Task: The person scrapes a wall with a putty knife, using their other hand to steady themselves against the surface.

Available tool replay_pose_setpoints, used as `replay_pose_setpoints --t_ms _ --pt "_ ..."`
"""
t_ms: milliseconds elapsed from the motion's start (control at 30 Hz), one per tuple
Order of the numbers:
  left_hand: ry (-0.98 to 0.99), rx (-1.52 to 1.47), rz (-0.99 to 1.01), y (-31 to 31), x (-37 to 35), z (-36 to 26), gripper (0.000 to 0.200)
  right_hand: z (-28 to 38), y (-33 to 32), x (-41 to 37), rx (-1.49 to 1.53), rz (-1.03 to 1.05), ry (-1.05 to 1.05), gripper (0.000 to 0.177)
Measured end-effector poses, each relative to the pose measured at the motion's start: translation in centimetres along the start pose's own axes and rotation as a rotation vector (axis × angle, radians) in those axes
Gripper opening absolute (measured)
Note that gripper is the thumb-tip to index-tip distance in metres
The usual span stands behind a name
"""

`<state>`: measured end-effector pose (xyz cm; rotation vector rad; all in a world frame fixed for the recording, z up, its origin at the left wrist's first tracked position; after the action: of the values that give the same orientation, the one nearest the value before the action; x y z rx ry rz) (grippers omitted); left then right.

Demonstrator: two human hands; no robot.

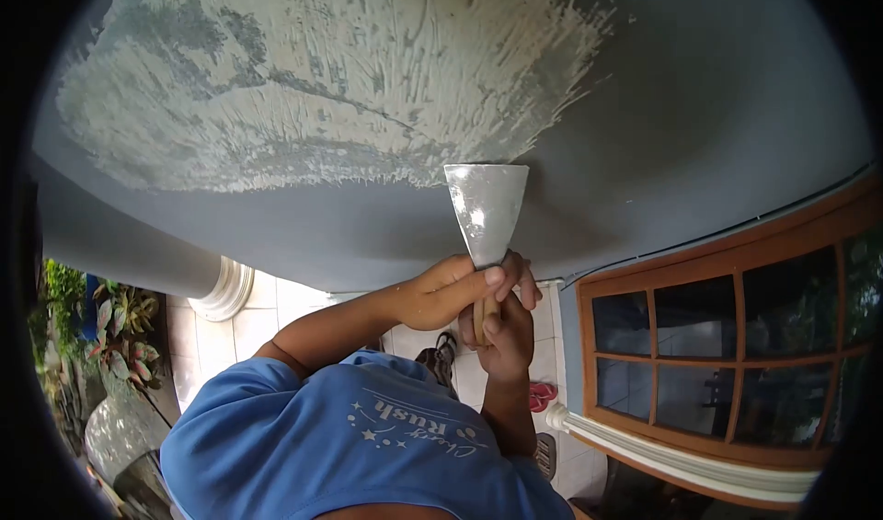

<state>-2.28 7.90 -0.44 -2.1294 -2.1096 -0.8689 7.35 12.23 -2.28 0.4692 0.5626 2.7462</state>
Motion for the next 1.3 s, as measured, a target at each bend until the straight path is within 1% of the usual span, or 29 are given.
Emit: replay_pose_setpoints --t_ms 33,67,133,167,267,300,367,400,467,500,533,567,600,633,667,767,833,867,933,967,1067,1167,1233,1300 --pt "0.024 -0.037 -0.018 0.4 0.3 0.2 0.034 -0.1 -0.3 -0.2 0.046 0.009 0.033 0.05" --pt "0.052 -0.068 -0.036 0.7 0.7 0.2 0.032 0.3 -0.6 -0.3 -0.027 -0.015 0.031 0.046" --pt "0.092 -0.03 -0.152 2.0 0.8 0.9 0.029 1.3 -0.8 -0.3 -0.174 -0.064 0.034 0.038" --pt "0.111 -0.007 -0.209 2.6 0.7 1.3 0.027 2.1 -0.9 -0.4 -0.384 -0.105 -0.005 0.036" --pt "0.193 -0.106 -0.288 3.6 1.1 2.2 0.025 2.6 -2.8 0.1 -0.727 -0.007 -0.204 0.035" --pt "0.261 -0.085 -0.342 3.9 1.2 2.1 0.024 2.9 -2.6 0.5 -0.823 0.006 -0.301 0.036" --pt "0.274 -0.118 -0.476 3.1 1.8 1.1 0.028 4.1 -1.6 2.1 -0.881 0.071 -0.376 0.035" --pt "0.284 -0.135 -0.547 2.8 2.0 0.6 0.029 4.8 -1.4 2.5 -0.805 0.111 -0.283 0.035" --pt "0.286 -0.113 -0.591 3.7 2.2 0.4 0.032 5.8 -1.1 3.0 -0.658 0.192 -0.115 0.035" --pt "0.275 -0.093 -0.6 4.6 2.3 0.5 0.032 6.5 -0.7 2.5 -0.668 0.183 -0.222 0.036" --pt "0.265 -0.073 -0.609 5.4 2.3 0.7 0.032 6.5 -1.1 1.5 -0.671 0.158 -0.207 0.036" --pt "0.278 -0.126 -0.57 6.1 3.3 1.7 0.024 6.5 -2.8 0.9 -0.668 0.131 -0.206 0.036" --pt "0.262 -0.13 -0.569 5.6 3.4 1.7 0.024 6.5 -2.9 0.8 -0.673 0.106 -0.189 0.036" --pt "0.242 -0.144 -0.573 5.0 3.4 2.2 0.023 6.6 -2.6 1.3 -0.761 0.159 -0.244 0.037" --pt "0.208 -0.173 -0.579 4.9 3.2 2.8 0.022 6.7 -2.4 1.5 -0.761 0.183 -0.231 0.037" --pt "0.241 -0.216 -0.595 5.3 3.2 2.6 0.021 6.6 -2.9 1.4 -0.728 0.216 -0.178 0.037" --pt "0.248 -0.129 -0.627 5.6 3.0 3.0 0.022 5.9 -3.8 1.4 -0.655 0.213 -0.138 0.036" --pt "0.257 -0.08 -0.639 5.5 3.0 3.0 0.022 6.1 -3.8 1.2 -0.681 0.21 -0.185 0.036" --pt "0.311 -0.119 -0.625 5.7 3.4 2.3 0.023 6.6 -3.6 1.0 -0.73 0.209 -0.292 0.034" --pt "0.329 -0.145 -0.619 5.8 3.5 2.1 0.023 6.6 -3.3 1.4 -0.753 0.193 -0.293 0.034" --pt "0.298 -0.179 -0.524 4.1 4.2 2.9 0.023 6.9 -2.6 3.0 -0.818 0.173 -0.309 0.033" --pt "0.328 -0.14 -0.574 3.9 4.5 3.3 0.022 6.8 -3.5 2.8 -0.837 0.196 -0.327 0.033" --pt "0.338 -0.136 -0.571 4.4 4.6 3.8 0.021 7.0 -3.9 3.1 -0.819 0.22 -0.343 0.033" --pt "0.387 -0.146 -0.538 3.8 5.0 3.0 0.02 7.0 -3.3 3.3 -0.839 0.166 -0.446 0.033"
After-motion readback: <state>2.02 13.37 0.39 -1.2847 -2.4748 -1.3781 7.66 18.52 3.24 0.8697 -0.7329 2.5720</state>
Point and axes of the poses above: each hand's wrist, its own x-axis towards the middle knuckle, its own y-axis out of the palm, z = x × y, the point moved 4 cm from there along x, towards the middle knuckle, and after that the axes turned 2 degrees about z, right-handed, at the moved point
